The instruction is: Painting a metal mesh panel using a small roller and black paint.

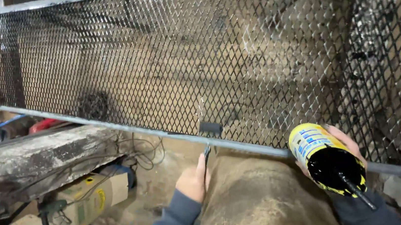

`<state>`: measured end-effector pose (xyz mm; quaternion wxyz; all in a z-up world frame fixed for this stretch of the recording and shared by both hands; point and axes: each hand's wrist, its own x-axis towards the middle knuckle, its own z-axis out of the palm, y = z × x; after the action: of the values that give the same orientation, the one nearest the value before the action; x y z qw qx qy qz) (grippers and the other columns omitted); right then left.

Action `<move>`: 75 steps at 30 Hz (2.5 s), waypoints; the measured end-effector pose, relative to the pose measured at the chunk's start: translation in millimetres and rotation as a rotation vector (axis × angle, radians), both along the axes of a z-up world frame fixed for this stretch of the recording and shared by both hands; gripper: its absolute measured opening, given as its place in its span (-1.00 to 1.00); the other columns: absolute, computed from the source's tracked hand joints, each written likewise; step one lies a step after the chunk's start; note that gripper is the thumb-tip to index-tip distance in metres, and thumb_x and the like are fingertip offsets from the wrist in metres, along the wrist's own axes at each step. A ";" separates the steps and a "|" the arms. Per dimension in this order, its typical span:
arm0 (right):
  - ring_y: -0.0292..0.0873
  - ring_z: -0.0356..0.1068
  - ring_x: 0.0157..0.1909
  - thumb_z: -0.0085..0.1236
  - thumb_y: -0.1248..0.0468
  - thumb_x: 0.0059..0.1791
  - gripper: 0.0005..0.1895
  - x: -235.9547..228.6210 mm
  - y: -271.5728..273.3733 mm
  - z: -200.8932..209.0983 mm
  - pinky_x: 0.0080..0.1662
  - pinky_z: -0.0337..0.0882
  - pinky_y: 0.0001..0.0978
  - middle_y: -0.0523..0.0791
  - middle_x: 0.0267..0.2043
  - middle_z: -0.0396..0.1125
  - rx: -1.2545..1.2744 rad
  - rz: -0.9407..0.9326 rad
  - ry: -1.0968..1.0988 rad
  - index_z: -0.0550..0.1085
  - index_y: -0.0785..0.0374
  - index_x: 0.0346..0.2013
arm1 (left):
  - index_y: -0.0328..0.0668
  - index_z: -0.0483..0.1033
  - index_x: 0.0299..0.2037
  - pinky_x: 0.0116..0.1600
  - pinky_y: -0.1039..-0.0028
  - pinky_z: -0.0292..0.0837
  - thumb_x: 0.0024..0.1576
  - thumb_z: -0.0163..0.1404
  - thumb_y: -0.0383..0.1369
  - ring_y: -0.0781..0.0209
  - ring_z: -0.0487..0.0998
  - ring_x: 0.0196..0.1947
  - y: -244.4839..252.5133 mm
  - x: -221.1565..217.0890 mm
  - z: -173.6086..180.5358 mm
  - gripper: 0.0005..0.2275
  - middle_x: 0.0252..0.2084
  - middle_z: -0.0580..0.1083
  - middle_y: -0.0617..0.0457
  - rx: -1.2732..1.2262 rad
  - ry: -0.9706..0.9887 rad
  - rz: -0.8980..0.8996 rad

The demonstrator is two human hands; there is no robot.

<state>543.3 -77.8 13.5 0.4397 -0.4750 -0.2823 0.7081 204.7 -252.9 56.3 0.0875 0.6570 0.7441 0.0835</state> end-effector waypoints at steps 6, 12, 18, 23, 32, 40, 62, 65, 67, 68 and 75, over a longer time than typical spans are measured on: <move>0.08 0.49 -0.11 0.15 0.00 -0.02 -0.51 -10.8 13.0 7.3 -0.15 0.57 0.08 0.05 0.01 0.40 -0.547 -0.026 0.068 0.44 0.15 0.13 | -0.37 0.28 0.32 -0.39 0.11 0.35 0.18 0.10 -0.39 -0.06 0.45 -0.49 98.0 -42.1 -27.6 -0.50 -0.51 0.41 -0.08 0.032 -0.021 -0.033; 0.06 0.50 -0.19 0.13 -0.18 -0.02 -0.45 -29.5 18.7 25.7 -0.17 0.55 0.05 0.02 -0.13 0.47 -1.009 -0.119 0.165 0.50 0.17 0.02 | -0.30 0.28 0.34 -0.58 0.12 0.34 0.02 0.15 -0.33 -0.01 0.43 -0.69 -28.1 -76.6 -20.8 -0.37 -0.64 0.42 -0.05 -0.226 0.089 -0.132; 0.18 0.45 -0.16 0.23 -0.10 -0.06 -0.42 -76.0 -37.1 46.6 -0.23 0.54 0.15 0.07 -0.01 0.36 -0.400 -0.161 -0.120 0.40 0.15 0.12 | -0.51 0.31 0.27 -0.52 0.15 0.34 0.19 0.07 -0.35 -0.02 0.44 -0.64 119.2 -63.5 -23.3 -0.51 -0.63 0.42 -0.06 0.020 -0.030 -0.073; 0.25 0.41 -0.14 0.29 -0.05 -0.10 -0.35 -115.0 -43.7 61.6 -0.27 0.52 0.21 0.10 0.06 0.29 0.029 -0.147 -0.339 0.33 0.13 0.18 | -0.56 0.29 0.26 -0.52 0.17 0.34 0.15 0.10 -0.30 -0.01 0.44 -0.62 90.1 -109.1 -23.5 -0.46 -0.60 0.41 -0.07 0.080 -0.095 -0.209; 0.21 0.36 0.00 0.28 -0.12 -0.12 -0.28 -188.9 -96.4 66.7 -0.09 0.42 0.24 0.04 0.13 0.26 -0.029 -0.402 -0.440 0.26 0.04 0.23 | -0.25 0.34 0.33 -0.47 0.20 0.40 0.11 0.06 -0.36 0.03 0.46 -0.53 60.5 -204.6 -18.7 -0.47 -0.52 0.40 -0.03 -0.111 -0.086 -0.573; -0.01 0.32 0.30 0.53 0.31 -0.45 0.17 -210.5 -157.3 61.8 0.28 0.43 -0.05 0.00 0.34 0.23 0.344 -0.285 -0.789 0.15 0.22 0.39 | 0.17 0.23 0.45 -0.38 0.30 0.50 0.05 -0.07 -0.47 0.09 0.49 -0.40 63.5 -350.4 -2.2 -0.35 -0.38 0.39 0.05 -0.293 0.050 -0.845; 0.31 0.47 -0.12 0.13 -0.31 -0.13 -0.13 -133.9 -193.1 9.1 -0.14 0.49 0.20 0.23 -0.05 0.44 -0.867 -0.364 0.738 0.41 0.40 0.11 | -0.02 0.28 0.42 -0.30 0.34 0.49 0.09 -0.04 -0.44 0.11 0.47 -0.34 132.1 -235.3 1.6 -0.41 -0.33 0.39 0.04 -0.124 0.064 -1.142; 0.29 0.48 -0.11 0.10 -0.32 -0.15 -0.14 -133.7 -193.2 9.9 -0.14 0.49 0.18 0.20 -0.05 0.45 -0.896 -0.371 0.710 0.43 0.36 0.10 | -0.12 0.27 0.43 -0.24 0.36 0.51 0.08 -0.06 -0.47 0.09 0.48 -0.29 142.3 -182.8 1.2 -0.40 -0.29 0.40 0.02 -0.035 0.034 -1.192; 0.30 0.48 -0.12 0.11 -0.32 -0.16 -0.13 -130.1 -192.9 10.6 -0.14 0.50 0.17 0.21 -0.06 0.46 -0.878 -0.339 0.741 0.43 0.39 0.09 | -0.13 0.28 0.41 -0.24 0.36 0.51 0.09 -0.05 -0.47 0.08 0.48 -0.29 141.6 -182.2 2.1 -0.42 -0.33 0.38 0.02 -0.011 0.077 -1.194; 0.24 0.49 -0.12 0.09 -0.31 -0.15 -0.16 -129.7 -192.1 10.4 -0.13 0.50 0.18 0.16 -0.06 0.47 -0.904 -0.395 0.688 0.44 0.35 0.09 | -0.11 0.28 0.43 -0.25 0.36 0.50 0.07 -0.05 -0.48 0.09 0.48 -0.29 141.5 -196.8 2.8 -0.40 -0.33 0.39 0.04 -0.041 0.054 -1.187; 0.18 0.51 -0.24 0.13 -0.23 -0.04 -0.26 -123.7 -208.7 17.5 -0.22 0.54 0.10 0.16 -0.16 0.49 -0.771 -0.566 0.714 0.47 0.41 0.05 | 0.07 0.33 0.35 -0.43 0.32 0.45 0.10 0.03 -0.36 0.12 0.45 -0.45 125.8 -251.9 -6.4 -0.47 -0.46 0.38 0.04 -0.123 0.182 -1.138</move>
<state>419.7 -286.5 30.9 0.4749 -0.3900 0.2980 0.7305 -47.2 -127.1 49.9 0.0924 0.9520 0.2815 -0.0769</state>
